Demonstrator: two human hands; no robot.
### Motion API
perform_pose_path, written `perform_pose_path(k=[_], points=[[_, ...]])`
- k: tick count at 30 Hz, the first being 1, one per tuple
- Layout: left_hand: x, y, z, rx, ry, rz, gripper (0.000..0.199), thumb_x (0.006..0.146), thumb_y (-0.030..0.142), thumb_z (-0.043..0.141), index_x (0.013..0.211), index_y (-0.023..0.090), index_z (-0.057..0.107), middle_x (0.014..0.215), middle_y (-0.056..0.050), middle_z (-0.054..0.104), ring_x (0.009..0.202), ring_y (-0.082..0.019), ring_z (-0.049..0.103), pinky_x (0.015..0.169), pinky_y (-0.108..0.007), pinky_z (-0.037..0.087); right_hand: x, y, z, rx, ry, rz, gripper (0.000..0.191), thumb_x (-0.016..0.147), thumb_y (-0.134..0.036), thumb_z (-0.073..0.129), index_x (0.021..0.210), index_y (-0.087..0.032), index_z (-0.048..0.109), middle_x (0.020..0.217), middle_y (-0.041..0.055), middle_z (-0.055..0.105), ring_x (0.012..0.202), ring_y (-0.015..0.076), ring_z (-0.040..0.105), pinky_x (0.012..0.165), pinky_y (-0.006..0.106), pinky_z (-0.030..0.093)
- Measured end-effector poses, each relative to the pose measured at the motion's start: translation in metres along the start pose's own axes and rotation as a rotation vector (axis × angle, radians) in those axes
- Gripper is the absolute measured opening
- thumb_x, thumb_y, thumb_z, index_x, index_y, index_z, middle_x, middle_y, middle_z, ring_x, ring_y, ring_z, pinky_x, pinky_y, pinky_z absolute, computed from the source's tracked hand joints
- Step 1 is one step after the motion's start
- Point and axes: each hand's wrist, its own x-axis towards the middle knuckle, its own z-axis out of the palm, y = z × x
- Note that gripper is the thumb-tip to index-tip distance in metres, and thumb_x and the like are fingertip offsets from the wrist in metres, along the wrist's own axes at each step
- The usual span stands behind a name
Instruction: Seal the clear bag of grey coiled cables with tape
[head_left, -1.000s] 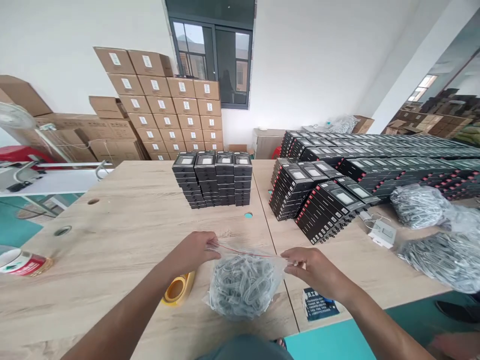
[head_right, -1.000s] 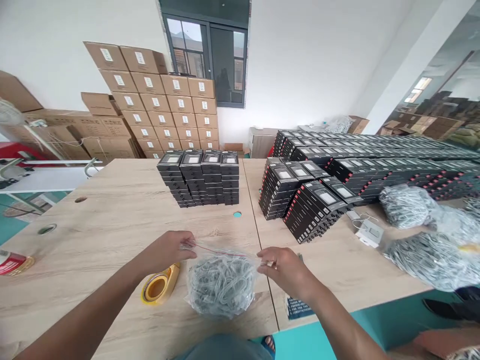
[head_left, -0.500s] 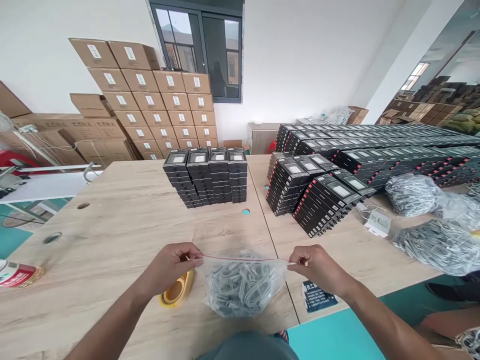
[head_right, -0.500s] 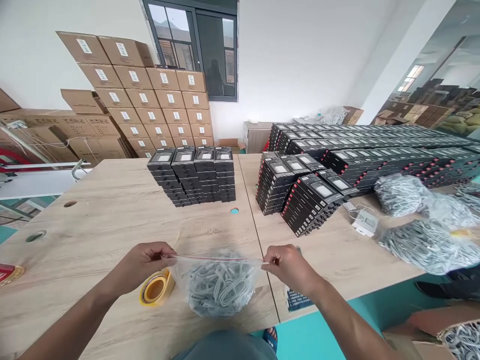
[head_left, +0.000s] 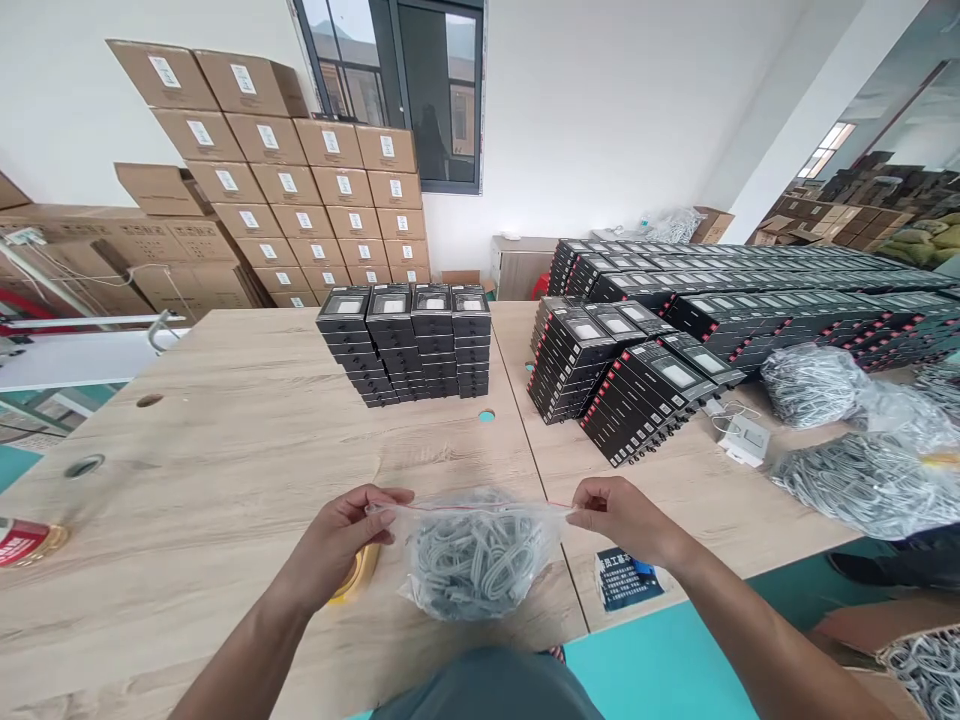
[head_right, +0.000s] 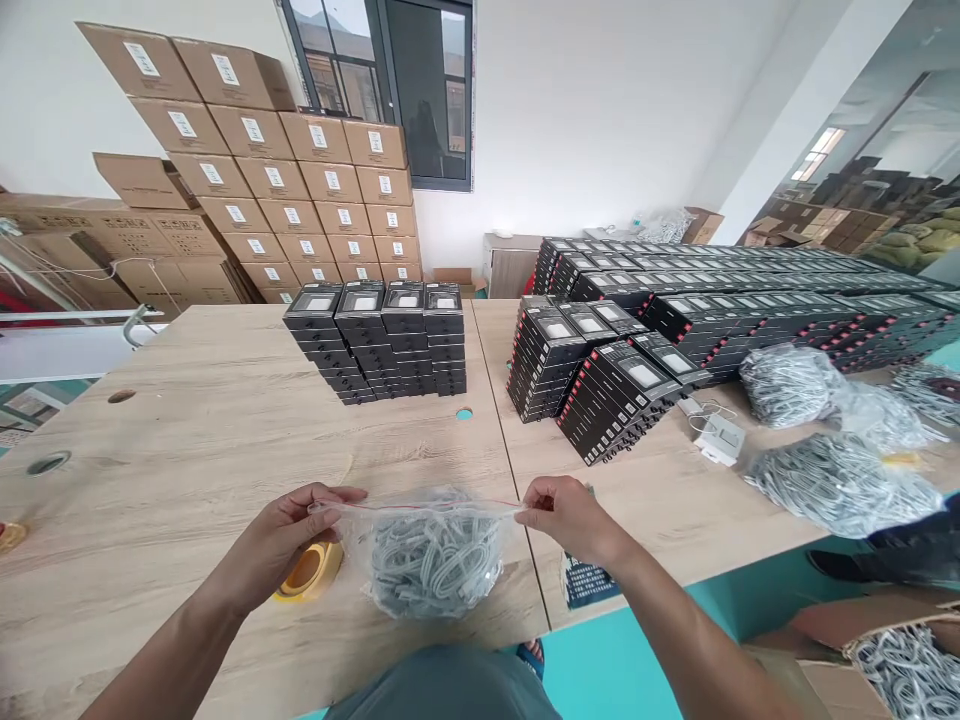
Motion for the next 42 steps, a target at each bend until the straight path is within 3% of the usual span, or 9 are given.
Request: perform_pose_path(k=[3,12,19,25,29,33,36,38,42], points=[[-0.002,-0.001,0.002,0.002,-0.009,-0.032,0.05,0.071,0.059,0.083,0.089,0.015,0.07,0.109,-0.013,0.068,0.089,-0.019,0.063,0.073,-0.023,0.054,0.0,0.003,0.003,0.14,0.031,-0.069,0.031,0.072,-0.045,0.073,0.072,-0.015,0.063,0.068,0.0003,0.053,0.067,0.0117,0.043,0.062,0.026,0.031],[0.001,-0.015,0.001,-0.132,0.06,-0.036,0.049,0.059,0.048,0.093,0.081,0.012,0.068,0.1,-0.014,0.071,0.085,-0.019,0.065,0.073,-0.022,0.053,0.006,0.013,0.015,0.318,0.041,-0.144,0.04,0.075,-0.052,0.077,0.077,-0.015,0.064,0.074,0.0011,0.057,0.07,0.0114,0.046,0.066,0.026,0.035],[-0.001,-0.008,0.002,-0.227,0.119,-0.088,0.057,0.045,0.044,0.099,0.082,0.011,0.071,0.09,-0.013,0.071,0.071,-0.014,0.061,0.061,-0.018,0.05,0.008,0.014,0.013,0.426,0.159,-0.179,0.036,0.067,-0.046,0.086,0.074,-0.016,0.066,0.076,0.0012,0.061,0.072,0.0119,0.052,0.068,0.026,0.04],[-0.006,-0.003,0.005,-0.253,0.128,-0.094,0.059,0.046,0.042,0.098,0.086,0.012,0.067,0.088,-0.012,0.071,0.066,-0.014,0.06,0.059,-0.018,0.05,0.011,0.009,0.01,0.381,0.039,-0.143,0.036,0.073,-0.047,0.081,0.089,-0.017,0.068,0.097,0.0053,0.068,0.089,0.017,0.06,0.082,0.031,0.046],[-0.006,-0.006,0.007,-0.254,0.143,-0.088,0.057,0.051,0.04,0.095,0.089,0.013,0.064,0.088,-0.011,0.07,0.067,-0.013,0.058,0.058,-0.018,0.048,0.017,0.006,0.011,0.285,0.071,-0.094,0.038,0.07,-0.05,0.08,0.08,-0.016,0.068,0.08,0.0026,0.065,0.074,0.0141,0.054,0.072,0.031,0.041],[-0.005,-0.011,-0.008,-0.173,0.126,-0.098,0.05,0.055,0.032,0.084,0.097,0.015,0.062,0.087,-0.008,0.068,0.071,-0.015,0.058,0.064,-0.022,0.048,0.02,0.003,0.011,0.398,0.073,-0.128,0.033,0.068,-0.044,0.083,0.076,-0.017,0.067,0.076,0.0009,0.064,0.072,0.0131,0.054,0.07,0.029,0.04],[-0.004,0.006,-0.01,0.174,0.248,0.134,0.04,0.066,0.031,0.065,0.103,0.017,0.066,0.105,-0.008,0.068,0.097,-0.023,0.061,0.083,-0.03,0.048,0.02,0.0,0.012,0.445,0.018,-0.159,0.031,0.069,-0.043,0.083,0.076,-0.017,0.069,0.078,0.0017,0.067,0.075,0.0132,0.056,0.072,0.028,0.042],[-0.005,0.027,0.008,0.504,0.307,0.409,0.033,0.074,0.03,0.059,0.105,0.02,0.067,0.115,-0.006,0.066,0.112,-0.024,0.057,0.097,-0.034,0.043,0.021,0.0,0.013,0.434,0.004,-0.174,0.03,0.071,-0.043,0.083,0.077,-0.017,0.07,0.078,0.002,0.068,0.075,0.013,0.056,0.073,0.028,0.042],[0.006,0.062,0.081,0.859,-0.048,0.78,0.031,0.09,0.028,0.058,0.119,0.019,0.064,0.123,-0.006,0.063,0.117,-0.022,0.055,0.106,-0.038,0.038,0.022,0.003,0.014,0.398,0.038,-0.192,0.033,0.072,-0.047,0.083,0.077,-0.017,0.071,0.076,0.0021,0.068,0.073,0.0129,0.056,0.072,0.028,0.043]])
